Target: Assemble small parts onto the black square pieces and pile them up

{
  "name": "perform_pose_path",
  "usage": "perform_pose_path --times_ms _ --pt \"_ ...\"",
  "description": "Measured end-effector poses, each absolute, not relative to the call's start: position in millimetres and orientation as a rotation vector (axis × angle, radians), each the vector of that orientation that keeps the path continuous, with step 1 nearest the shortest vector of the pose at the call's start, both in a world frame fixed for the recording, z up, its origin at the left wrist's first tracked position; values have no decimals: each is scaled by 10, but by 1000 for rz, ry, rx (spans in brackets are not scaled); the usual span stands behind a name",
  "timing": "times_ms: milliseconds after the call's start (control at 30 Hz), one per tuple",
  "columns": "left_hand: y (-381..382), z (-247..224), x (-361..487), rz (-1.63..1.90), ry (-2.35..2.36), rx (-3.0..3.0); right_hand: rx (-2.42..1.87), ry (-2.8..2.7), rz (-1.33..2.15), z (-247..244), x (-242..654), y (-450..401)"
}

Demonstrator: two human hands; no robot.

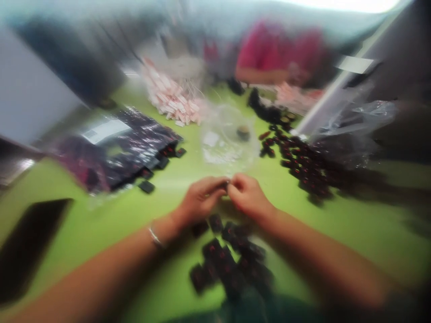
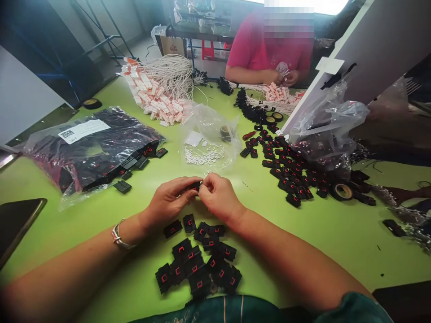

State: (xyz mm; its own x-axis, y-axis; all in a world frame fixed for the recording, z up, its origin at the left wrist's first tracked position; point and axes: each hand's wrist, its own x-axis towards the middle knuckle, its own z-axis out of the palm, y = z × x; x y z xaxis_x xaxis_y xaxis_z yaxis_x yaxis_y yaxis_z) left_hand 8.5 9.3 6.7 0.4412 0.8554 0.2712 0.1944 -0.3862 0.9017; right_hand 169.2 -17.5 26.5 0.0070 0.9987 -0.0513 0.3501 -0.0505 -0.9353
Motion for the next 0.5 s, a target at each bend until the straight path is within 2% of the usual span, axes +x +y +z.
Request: perform_pose_path --times_ms 100,267,500 --pt "86 67 106 994 932 1768 -1493 -1446 921 263 1655 -197" --pt "86 75 116 941 904 1383 -1386 -1170 1434 371 1659 -237" --pt "93 44 105 920 861 1337 -1318 -1137 1496 349 1700 -210"
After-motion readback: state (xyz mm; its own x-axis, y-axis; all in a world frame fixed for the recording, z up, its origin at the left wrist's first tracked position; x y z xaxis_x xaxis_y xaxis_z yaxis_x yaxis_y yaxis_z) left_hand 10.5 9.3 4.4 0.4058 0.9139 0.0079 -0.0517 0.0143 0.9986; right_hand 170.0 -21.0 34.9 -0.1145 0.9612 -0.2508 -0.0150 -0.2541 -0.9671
